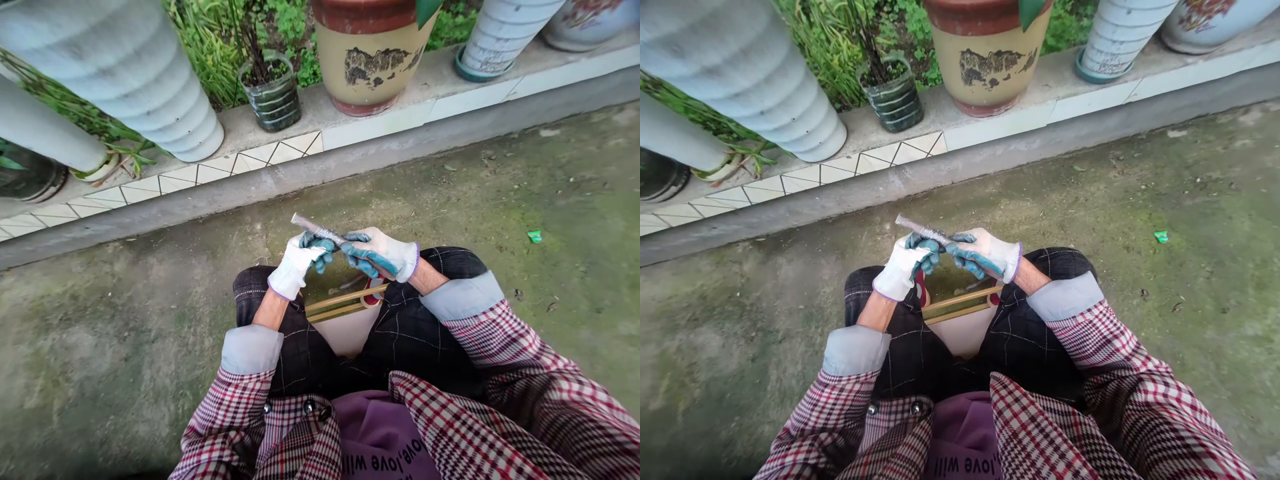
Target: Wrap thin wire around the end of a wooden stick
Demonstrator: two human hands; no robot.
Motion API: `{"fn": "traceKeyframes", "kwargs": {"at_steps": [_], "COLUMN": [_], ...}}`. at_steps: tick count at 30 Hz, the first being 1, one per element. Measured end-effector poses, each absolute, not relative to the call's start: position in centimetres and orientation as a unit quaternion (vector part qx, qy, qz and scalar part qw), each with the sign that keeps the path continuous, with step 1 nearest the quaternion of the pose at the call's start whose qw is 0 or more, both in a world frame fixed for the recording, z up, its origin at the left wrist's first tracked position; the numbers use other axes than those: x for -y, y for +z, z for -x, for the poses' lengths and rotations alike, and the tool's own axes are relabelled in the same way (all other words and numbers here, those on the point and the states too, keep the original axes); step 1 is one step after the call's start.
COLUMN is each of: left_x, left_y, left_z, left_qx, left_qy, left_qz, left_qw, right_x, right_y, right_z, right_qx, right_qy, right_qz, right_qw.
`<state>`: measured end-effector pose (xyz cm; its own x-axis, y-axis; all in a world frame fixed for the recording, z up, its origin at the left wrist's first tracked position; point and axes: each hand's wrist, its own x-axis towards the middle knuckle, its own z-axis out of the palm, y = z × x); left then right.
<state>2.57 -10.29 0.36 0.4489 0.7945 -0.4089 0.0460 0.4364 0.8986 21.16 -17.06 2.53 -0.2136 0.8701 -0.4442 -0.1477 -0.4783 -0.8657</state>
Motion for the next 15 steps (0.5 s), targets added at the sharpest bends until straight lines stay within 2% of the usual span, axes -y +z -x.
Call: {"fn": "traceKeyframes", "kwargs": {"at_steps": [7,15], "left_x": [7.0,1.5], "left_y": [1.4,1.4], "left_z": [-5.1,-7.9], "left_qx": [-0.446,-0.345], "left_qy": [0.204,0.143], "left_qz": [-0.514,-0.502], "left_qw": [0.704,0.78], "right_x": [16.2,13.2], "right_y": [2.2,2.9], "right_z": [-21.9,-24.1], "right_qx": [0.298,0.281], "right_qy": [0.668,0.604], "right_qz": [0.522,0.591], "right_qw": [0.439,0.455]}}
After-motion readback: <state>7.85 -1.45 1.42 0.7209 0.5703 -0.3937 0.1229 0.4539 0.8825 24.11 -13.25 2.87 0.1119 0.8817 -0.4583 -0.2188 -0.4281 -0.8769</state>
